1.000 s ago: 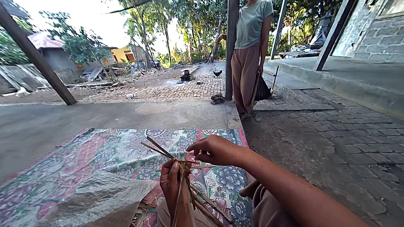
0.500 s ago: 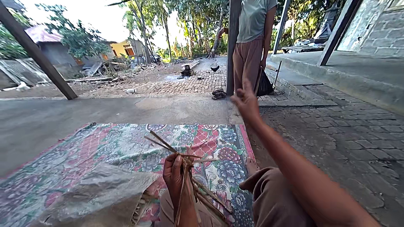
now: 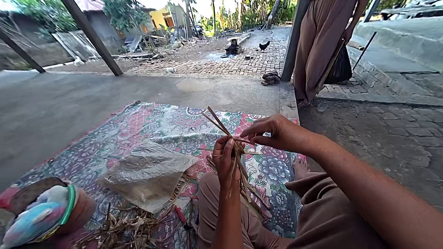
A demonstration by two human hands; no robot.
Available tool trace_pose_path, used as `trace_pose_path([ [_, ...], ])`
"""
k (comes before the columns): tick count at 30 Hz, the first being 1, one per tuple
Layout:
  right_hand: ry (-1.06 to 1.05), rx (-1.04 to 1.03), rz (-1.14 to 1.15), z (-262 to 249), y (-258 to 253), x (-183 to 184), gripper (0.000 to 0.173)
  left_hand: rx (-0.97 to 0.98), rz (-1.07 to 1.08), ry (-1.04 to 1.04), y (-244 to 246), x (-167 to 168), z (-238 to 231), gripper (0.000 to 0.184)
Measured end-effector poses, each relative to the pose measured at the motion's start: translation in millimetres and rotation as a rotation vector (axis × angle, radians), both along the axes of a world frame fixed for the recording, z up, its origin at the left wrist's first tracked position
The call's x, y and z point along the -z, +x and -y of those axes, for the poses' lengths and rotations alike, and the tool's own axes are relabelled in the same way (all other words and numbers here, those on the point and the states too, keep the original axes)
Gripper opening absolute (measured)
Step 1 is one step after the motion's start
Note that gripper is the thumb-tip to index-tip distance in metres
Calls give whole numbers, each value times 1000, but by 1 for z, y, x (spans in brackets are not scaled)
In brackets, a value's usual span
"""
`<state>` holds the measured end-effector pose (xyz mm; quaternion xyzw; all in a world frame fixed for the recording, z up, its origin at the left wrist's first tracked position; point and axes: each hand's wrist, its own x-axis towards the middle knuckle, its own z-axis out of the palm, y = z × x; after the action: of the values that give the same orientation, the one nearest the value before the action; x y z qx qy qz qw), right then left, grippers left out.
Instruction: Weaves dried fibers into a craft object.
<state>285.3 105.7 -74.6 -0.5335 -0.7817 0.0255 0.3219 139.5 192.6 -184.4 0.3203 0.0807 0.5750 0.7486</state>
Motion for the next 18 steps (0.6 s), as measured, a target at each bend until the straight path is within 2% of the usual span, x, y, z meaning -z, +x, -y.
trace_pose_path([
  [9,-43,31,58,-4,4,6,21,30,0,9,-1,5,-5,15],
  [13,-73,-24,42,-10,-5,11,12,25,-26,59,-7,10,-10,16],
  [18,-73,-70,62,-17,-18,21,21,32,-62,53,-6,21,-8,16],
])
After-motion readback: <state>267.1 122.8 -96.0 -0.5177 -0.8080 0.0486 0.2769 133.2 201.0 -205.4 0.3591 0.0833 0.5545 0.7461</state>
